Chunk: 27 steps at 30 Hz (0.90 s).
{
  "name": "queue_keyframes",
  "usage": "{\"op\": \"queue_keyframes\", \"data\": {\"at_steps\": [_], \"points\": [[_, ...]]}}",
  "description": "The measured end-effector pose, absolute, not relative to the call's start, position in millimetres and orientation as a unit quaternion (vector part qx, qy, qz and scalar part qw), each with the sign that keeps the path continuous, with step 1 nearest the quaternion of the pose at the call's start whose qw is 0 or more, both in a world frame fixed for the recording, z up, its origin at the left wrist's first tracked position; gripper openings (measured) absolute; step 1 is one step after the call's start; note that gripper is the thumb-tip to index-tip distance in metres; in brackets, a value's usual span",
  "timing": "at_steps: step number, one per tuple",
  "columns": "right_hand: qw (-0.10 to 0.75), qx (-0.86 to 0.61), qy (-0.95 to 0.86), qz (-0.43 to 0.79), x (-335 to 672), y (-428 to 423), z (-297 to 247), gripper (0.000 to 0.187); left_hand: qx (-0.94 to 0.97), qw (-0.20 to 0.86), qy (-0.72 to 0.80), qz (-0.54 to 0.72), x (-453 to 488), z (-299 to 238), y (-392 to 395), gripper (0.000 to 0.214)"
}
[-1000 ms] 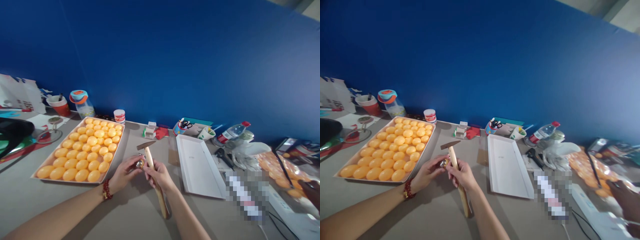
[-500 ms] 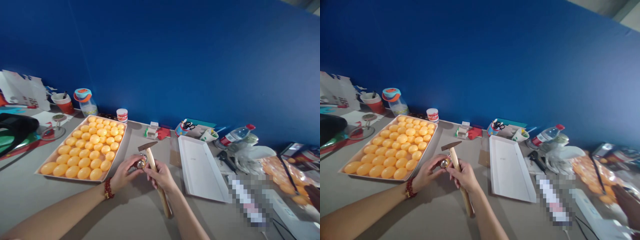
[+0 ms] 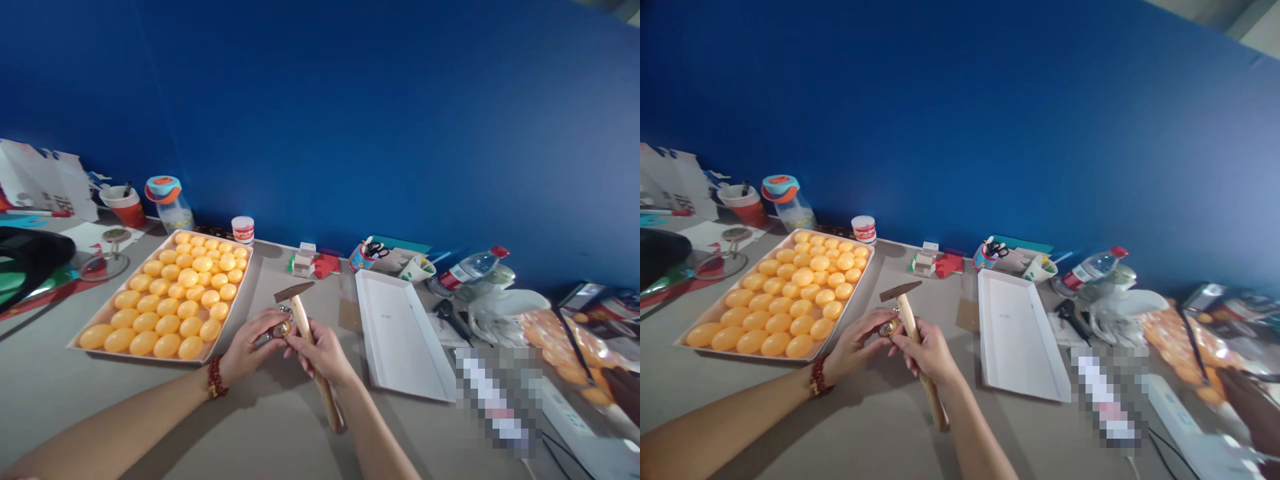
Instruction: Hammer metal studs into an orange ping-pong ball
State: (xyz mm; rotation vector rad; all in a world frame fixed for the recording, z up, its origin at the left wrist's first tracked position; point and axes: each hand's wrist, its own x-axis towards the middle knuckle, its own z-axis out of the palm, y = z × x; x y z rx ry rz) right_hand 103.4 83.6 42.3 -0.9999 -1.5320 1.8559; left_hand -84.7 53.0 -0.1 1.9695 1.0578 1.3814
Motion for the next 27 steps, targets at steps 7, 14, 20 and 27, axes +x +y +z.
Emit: {"op": "queue_keyframes", "data": {"at_steps": [7,14,20,27], "points": [[0.266,-0.363,-0.574,0.684,103.8,83.4,42.5,0.031,0.724,0.246,0.383,0.518,-84.0,3.7,53.3,0.036],[0.258,-0.364,-0.582,0.68,104.3,83.1,44.7,0.031,0.722,0.249,0.39,0.514,-84.1,0.8,52.4,0.036],[0.255,-0.369,-0.586,0.675,104.2,82.8,46.1,0.034,0.723,0.246,0.397,0.508,-84.1,0.6,51.8,0.036],[0.249,-0.382,-0.595,0.662,103.5,81.9,49.9,0.036,0.717,0.243,0.404,0.514,-82.8,2.1,51.2,0.035]]}}
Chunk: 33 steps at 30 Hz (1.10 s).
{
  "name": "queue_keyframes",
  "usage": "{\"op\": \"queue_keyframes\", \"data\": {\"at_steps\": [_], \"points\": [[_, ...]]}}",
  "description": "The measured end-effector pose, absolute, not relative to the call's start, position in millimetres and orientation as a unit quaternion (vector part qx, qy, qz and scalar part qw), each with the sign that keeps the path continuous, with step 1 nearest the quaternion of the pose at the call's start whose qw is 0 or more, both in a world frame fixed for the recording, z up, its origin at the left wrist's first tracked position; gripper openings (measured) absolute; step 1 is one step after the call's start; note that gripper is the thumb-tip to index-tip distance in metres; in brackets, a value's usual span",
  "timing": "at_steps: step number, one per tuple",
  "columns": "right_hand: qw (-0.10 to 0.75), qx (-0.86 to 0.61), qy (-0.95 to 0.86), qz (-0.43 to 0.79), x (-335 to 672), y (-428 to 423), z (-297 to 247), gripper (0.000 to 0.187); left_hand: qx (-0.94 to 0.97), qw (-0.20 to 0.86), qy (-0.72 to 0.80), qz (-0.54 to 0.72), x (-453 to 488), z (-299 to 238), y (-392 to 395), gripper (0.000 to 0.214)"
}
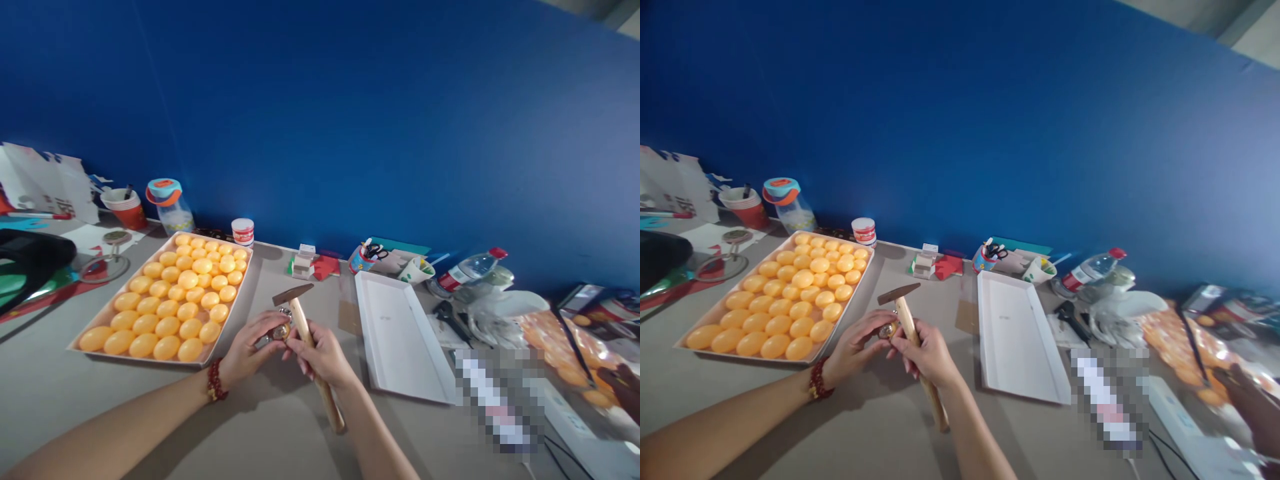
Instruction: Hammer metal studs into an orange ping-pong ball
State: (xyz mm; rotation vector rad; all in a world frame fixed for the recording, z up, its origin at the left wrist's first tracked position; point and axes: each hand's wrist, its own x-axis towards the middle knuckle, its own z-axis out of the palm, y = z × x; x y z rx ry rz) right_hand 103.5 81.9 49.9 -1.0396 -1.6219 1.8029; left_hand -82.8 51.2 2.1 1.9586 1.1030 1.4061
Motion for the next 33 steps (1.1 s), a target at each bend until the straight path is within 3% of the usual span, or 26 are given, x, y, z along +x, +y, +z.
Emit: {"op": "queue_keyframes", "data": {"at_steps": [33], "points": [[0.257,-0.38,-0.595,0.66,103.1,83.1,46.2,0.035,0.716,0.236,0.402,0.52,-82.9,3.7,52.7,0.034]]}}
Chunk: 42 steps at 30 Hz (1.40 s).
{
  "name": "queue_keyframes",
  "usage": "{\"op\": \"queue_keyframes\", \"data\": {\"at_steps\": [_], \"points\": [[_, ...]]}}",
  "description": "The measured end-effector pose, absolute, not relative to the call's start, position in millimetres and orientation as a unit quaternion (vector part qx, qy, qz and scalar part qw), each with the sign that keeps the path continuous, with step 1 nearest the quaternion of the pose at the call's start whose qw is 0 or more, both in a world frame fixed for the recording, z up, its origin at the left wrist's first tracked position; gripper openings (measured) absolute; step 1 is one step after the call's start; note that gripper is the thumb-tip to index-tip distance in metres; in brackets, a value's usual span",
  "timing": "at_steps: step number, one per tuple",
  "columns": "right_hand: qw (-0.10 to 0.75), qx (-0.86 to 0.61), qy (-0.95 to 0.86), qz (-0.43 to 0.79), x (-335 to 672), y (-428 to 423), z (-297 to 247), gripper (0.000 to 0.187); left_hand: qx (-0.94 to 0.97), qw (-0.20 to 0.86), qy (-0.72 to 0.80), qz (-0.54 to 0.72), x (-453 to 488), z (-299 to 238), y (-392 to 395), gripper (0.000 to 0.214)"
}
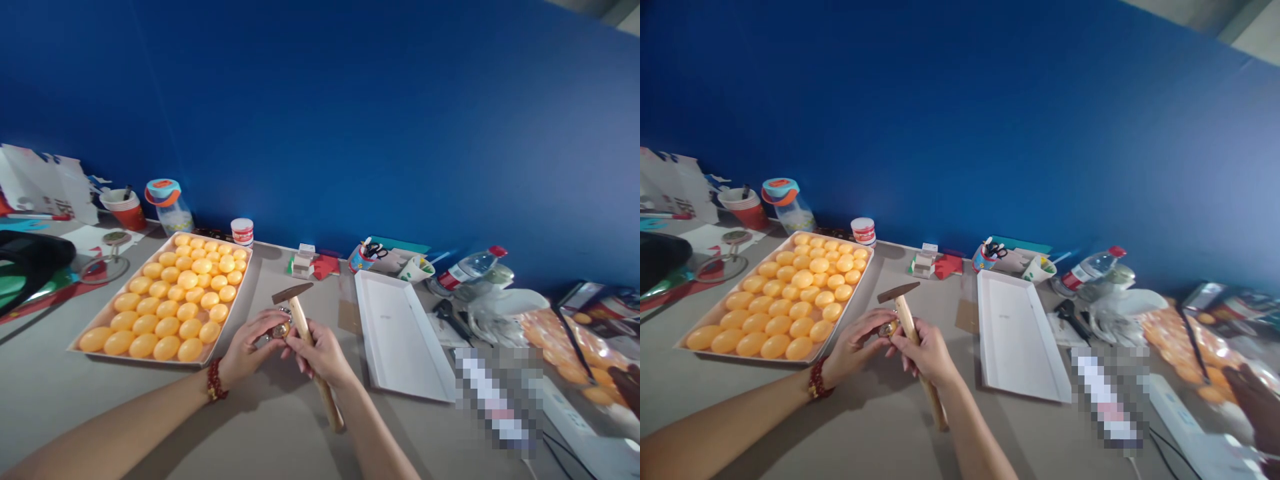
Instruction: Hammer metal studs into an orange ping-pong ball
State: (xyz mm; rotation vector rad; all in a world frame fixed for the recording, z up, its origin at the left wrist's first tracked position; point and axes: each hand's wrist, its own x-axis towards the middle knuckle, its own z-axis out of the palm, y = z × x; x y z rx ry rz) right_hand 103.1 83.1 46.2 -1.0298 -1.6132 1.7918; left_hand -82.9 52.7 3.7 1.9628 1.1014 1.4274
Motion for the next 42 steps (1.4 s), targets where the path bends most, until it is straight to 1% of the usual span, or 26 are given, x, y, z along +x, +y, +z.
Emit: {"op": "queue_keyframes", "data": {"at_steps": [15,25,42], "points": [[0.248,-0.386,-0.584,0.669,102.4,85.2,43.1,0.041,0.715,0.237,0.398,0.523,-82.8,7.4,50.7,0.032],[0.259,-0.383,-0.588,0.664,102.7,85.1,41.2,0.038,0.719,0.228,0.404,0.518,-83.5,8.9,51.3,0.033],[0.252,-0.379,-0.597,0.661,102.3,85.1,45.7,0.033,0.722,0.223,0.405,0.515,-83.4,9.6,50.0,0.035]]}}
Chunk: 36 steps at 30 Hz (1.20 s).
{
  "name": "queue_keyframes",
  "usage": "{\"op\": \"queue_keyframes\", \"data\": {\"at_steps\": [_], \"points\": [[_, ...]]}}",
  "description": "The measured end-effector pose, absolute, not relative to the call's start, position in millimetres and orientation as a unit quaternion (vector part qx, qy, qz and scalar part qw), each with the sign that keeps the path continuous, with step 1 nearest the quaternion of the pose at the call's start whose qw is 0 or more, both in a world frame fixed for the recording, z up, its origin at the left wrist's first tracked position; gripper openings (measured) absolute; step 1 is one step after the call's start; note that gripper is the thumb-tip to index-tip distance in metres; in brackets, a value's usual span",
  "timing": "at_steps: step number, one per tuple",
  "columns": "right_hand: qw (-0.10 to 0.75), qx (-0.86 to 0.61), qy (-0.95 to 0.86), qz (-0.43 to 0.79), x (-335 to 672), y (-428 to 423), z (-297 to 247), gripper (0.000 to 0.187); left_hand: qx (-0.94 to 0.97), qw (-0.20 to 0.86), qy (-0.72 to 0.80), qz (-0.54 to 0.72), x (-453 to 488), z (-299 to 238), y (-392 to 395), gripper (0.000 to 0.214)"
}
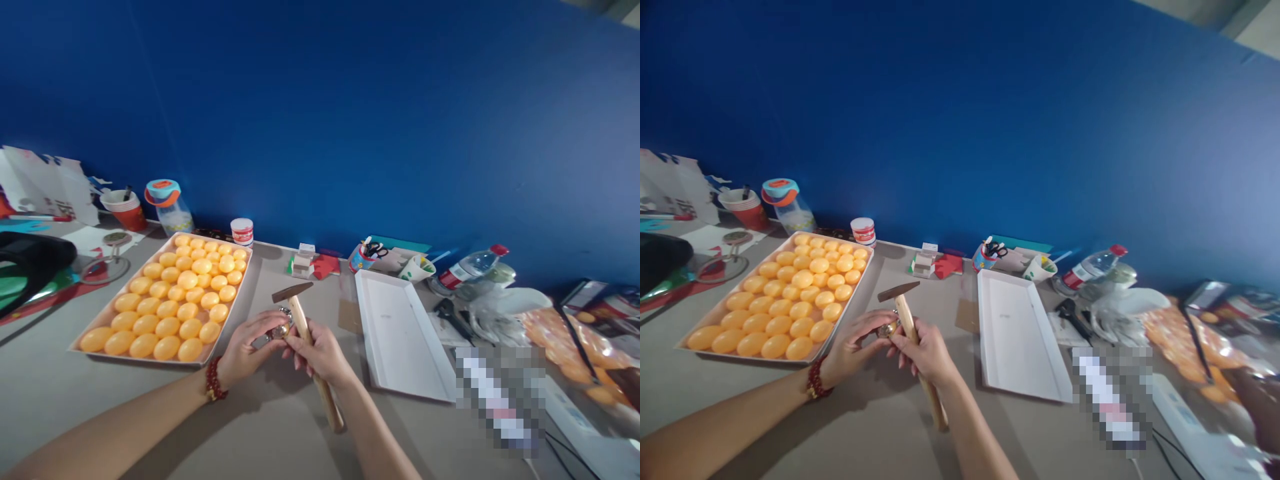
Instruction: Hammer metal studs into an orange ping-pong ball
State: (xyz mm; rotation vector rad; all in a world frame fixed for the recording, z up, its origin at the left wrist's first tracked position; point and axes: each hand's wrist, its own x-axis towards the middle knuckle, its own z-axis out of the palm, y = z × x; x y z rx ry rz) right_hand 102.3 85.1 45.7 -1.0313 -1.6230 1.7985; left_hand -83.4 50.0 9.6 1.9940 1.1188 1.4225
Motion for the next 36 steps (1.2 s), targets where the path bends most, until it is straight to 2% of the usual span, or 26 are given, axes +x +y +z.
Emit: {"op": "queue_keyframes", "data": {"at_steps": [18,28,32,36], "points": [[0.261,-0.4,-0.594,0.648,101.5,84.6,42.7,0.03,0.727,0.21,0.411,0.508,-83.3,8.2,47.9,0.036],[0.279,-0.42,-0.607,0.614,104.3,85.0,48.5,0.029,0.665,0.322,0.411,0.534,-78.3,11.2,45.8,0.031],[0.271,-0.425,-0.688,0.522,109.9,81.8,57.0,0.027,0.601,0.398,0.407,0.562,-78.8,6.9,49.7,0.032],[0.257,-0.422,-0.81,0.317,118.3,79.9,66.2,0.024,0.519,0.42,0.419,0.615,-78.4,-1.5,57.1,0.032]]}}
